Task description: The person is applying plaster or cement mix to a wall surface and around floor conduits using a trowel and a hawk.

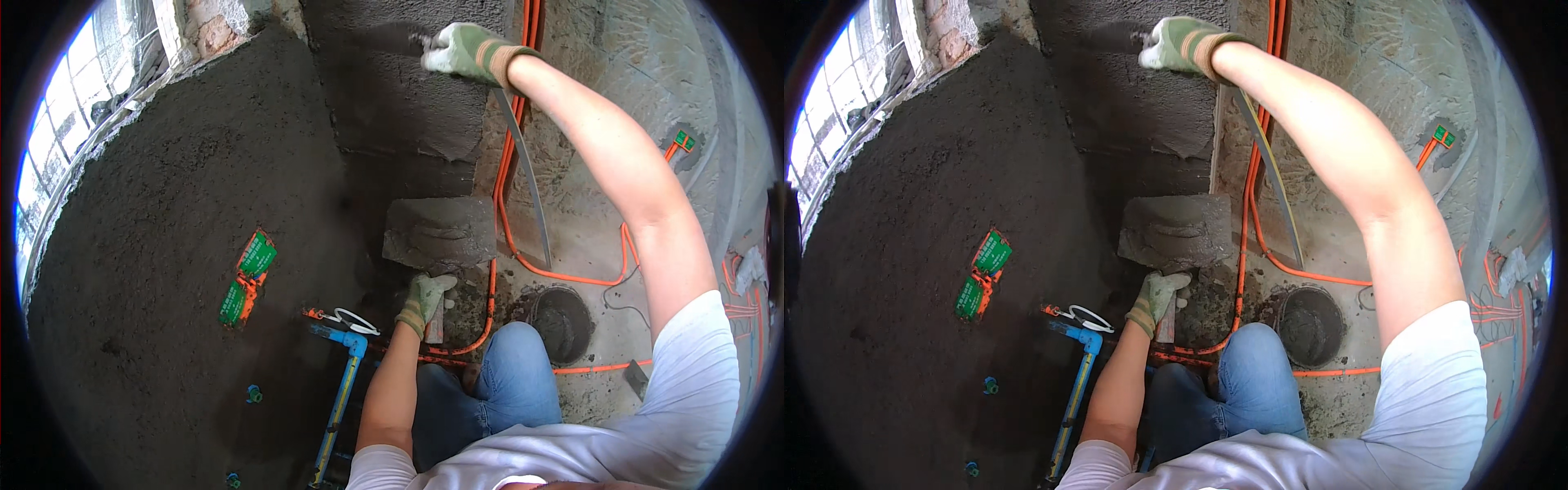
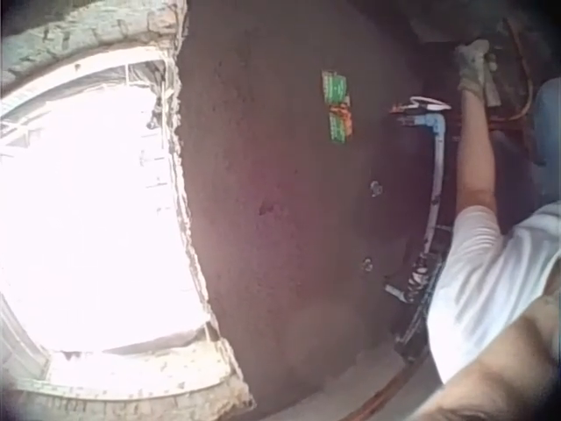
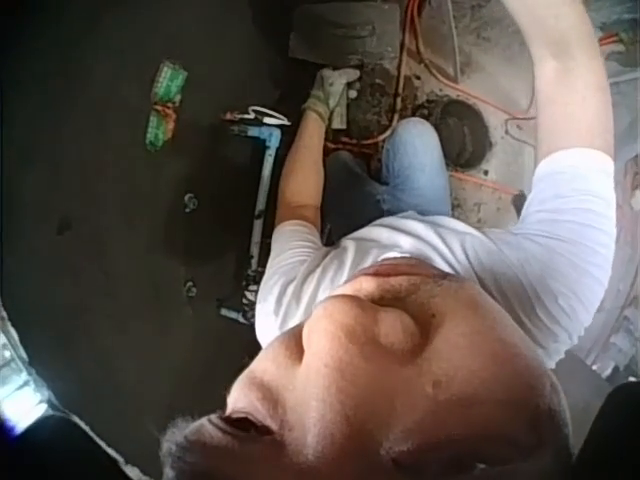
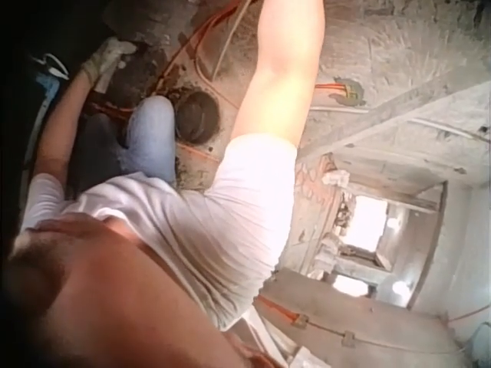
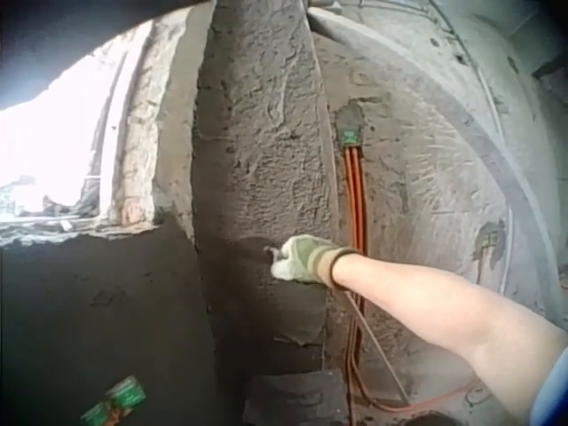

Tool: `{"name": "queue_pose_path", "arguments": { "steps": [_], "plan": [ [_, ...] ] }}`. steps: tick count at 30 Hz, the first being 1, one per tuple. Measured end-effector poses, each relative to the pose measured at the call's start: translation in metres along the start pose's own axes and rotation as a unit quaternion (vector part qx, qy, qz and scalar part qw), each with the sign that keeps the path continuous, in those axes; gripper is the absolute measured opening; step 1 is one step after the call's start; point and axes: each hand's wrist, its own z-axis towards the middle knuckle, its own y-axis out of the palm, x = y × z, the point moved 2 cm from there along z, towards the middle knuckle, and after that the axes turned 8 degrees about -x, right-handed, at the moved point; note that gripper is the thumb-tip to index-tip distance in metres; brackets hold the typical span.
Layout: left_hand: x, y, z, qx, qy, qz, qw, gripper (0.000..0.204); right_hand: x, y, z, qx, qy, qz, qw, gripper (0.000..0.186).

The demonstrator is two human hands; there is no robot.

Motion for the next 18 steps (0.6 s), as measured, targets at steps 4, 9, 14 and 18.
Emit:
{"name": "queue_pose_path", "arguments": {
  "steps": [4,9,14,18],
  "plan": [
    [0.011,0.01,0.005,-0.009,0.0,0.018,1.0,0.02,0.022,-0.024,-0.01,0.094,-0.03,-0.103,0.99,0.041],
    [0.032,0.007,-0.004,0.005,-0.037,0.067,0.997,0.021,0.019,-0.004,-0.051,0.188,0.07,-0.166,0.966,0.037],
    [0.038,-0.006,-0.003,-0.001,0.006,0.06,0.998,0.024,0.043,0.107,-0.116,-0.086,-0.035,-0.148,0.985,0.044],
    [0.053,0.019,0.0,-0.015,-0.008,0.094,0.995,0.023,0.068,0.129,-0.139,-0.278,0.041,-0.111,0.953,0.046]
  ]
}}
